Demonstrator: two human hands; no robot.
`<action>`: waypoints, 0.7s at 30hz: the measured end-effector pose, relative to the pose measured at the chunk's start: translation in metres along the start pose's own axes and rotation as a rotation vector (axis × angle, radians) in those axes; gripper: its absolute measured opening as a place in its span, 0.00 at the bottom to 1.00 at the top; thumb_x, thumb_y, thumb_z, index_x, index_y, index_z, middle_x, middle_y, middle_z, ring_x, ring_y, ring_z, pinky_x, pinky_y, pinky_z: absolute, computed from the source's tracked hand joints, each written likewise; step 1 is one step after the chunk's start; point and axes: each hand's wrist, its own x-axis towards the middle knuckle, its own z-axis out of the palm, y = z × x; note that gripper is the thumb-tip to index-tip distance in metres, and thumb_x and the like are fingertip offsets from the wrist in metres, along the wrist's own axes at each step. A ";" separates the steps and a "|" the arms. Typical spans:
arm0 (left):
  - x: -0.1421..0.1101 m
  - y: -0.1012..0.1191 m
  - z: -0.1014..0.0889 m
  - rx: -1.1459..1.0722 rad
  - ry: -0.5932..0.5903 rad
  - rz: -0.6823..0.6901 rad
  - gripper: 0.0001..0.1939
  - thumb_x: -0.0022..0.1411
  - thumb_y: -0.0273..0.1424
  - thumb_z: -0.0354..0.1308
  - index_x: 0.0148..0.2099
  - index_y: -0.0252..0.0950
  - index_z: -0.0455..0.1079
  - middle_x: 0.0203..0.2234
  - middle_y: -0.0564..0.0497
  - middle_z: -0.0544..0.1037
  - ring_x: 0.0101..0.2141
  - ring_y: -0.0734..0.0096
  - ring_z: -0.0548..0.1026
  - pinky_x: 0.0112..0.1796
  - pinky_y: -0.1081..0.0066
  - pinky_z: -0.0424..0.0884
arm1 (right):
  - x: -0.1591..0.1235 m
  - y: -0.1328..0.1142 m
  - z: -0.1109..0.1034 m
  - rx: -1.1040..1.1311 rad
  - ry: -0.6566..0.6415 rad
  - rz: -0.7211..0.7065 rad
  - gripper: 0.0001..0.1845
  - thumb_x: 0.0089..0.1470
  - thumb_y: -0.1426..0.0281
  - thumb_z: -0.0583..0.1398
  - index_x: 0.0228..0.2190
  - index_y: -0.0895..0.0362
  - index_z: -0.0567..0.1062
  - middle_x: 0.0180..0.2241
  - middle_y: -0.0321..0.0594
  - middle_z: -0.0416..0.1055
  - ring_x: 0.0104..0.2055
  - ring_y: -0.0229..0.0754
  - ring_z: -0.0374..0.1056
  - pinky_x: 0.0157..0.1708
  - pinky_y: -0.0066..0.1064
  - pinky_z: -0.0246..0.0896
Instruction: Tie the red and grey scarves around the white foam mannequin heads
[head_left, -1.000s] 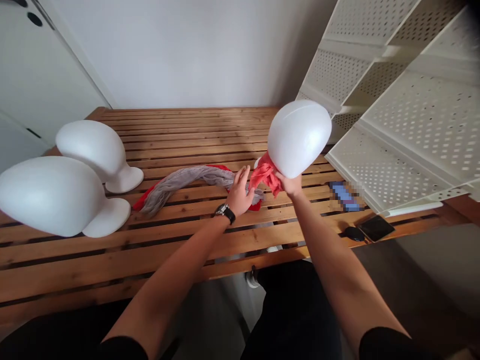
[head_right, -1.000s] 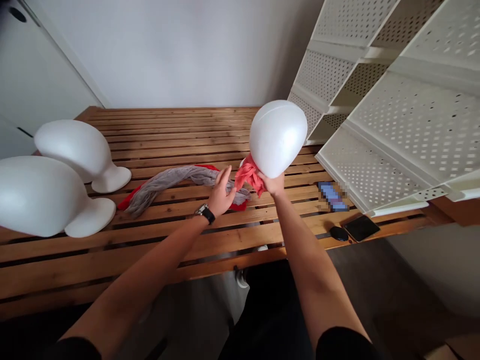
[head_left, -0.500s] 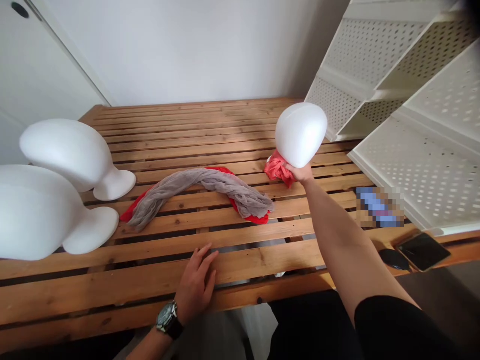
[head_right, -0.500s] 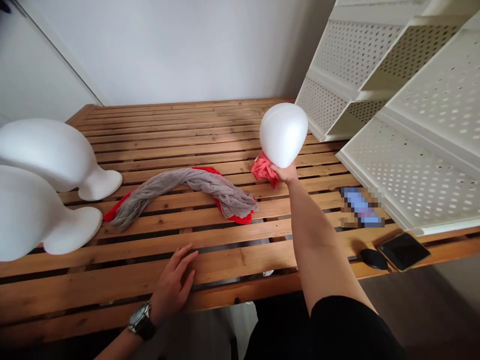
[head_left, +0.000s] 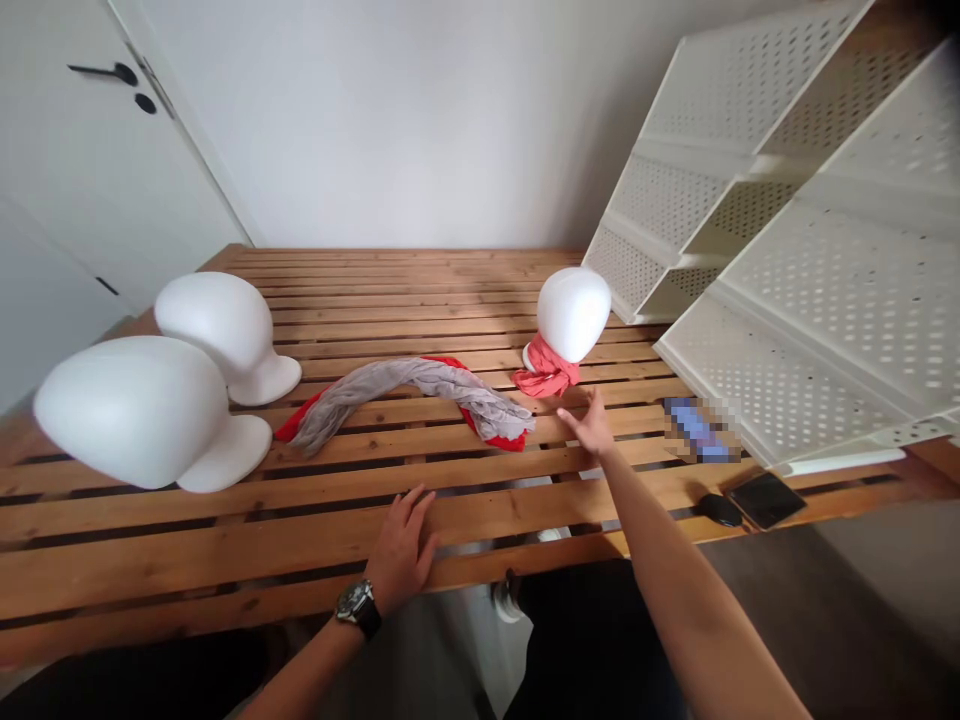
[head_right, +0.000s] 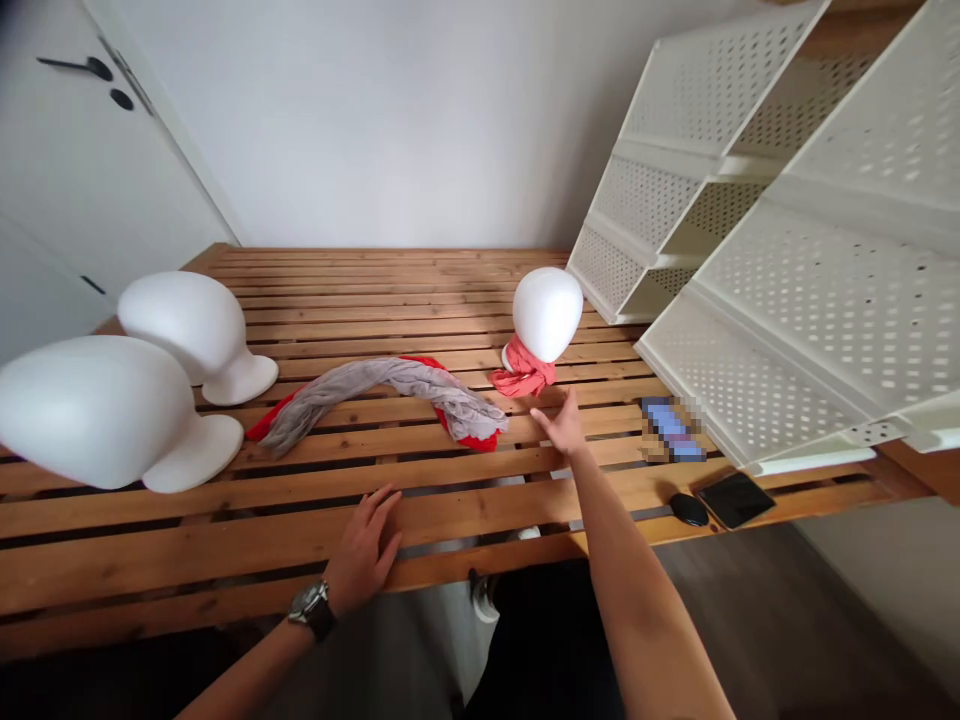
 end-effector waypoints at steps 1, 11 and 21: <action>-0.008 -0.003 -0.008 -0.022 0.002 -0.028 0.31 0.69 0.30 0.52 0.72 0.44 0.55 0.68 0.44 0.62 0.67 0.57 0.63 0.68 0.47 0.62 | -0.021 -0.001 -0.003 -0.021 -0.008 0.030 0.71 0.45 0.33 0.61 0.70 0.69 0.44 0.70 0.70 0.48 0.73 0.64 0.48 0.71 0.56 0.44; -0.087 -0.122 -0.139 0.037 0.448 -0.639 0.47 0.61 0.40 0.60 0.74 0.27 0.44 0.64 0.29 0.62 0.67 0.43 0.60 0.66 0.43 0.59 | -0.204 -0.125 -0.030 -0.050 -0.052 -0.157 0.27 0.60 0.47 0.56 0.52 0.51 0.75 0.64 0.50 0.65 0.70 0.58 0.56 0.70 0.58 0.49; -0.021 -0.217 -0.204 -0.002 0.592 -0.848 0.66 0.44 0.43 0.75 0.71 0.17 0.42 0.67 0.22 0.54 0.69 0.38 0.53 0.69 0.52 0.52 | -0.345 -0.195 0.013 -0.127 -0.434 -0.193 0.20 0.63 0.55 0.58 0.50 0.51 0.78 0.68 0.47 0.58 0.70 0.57 0.57 0.70 0.54 0.54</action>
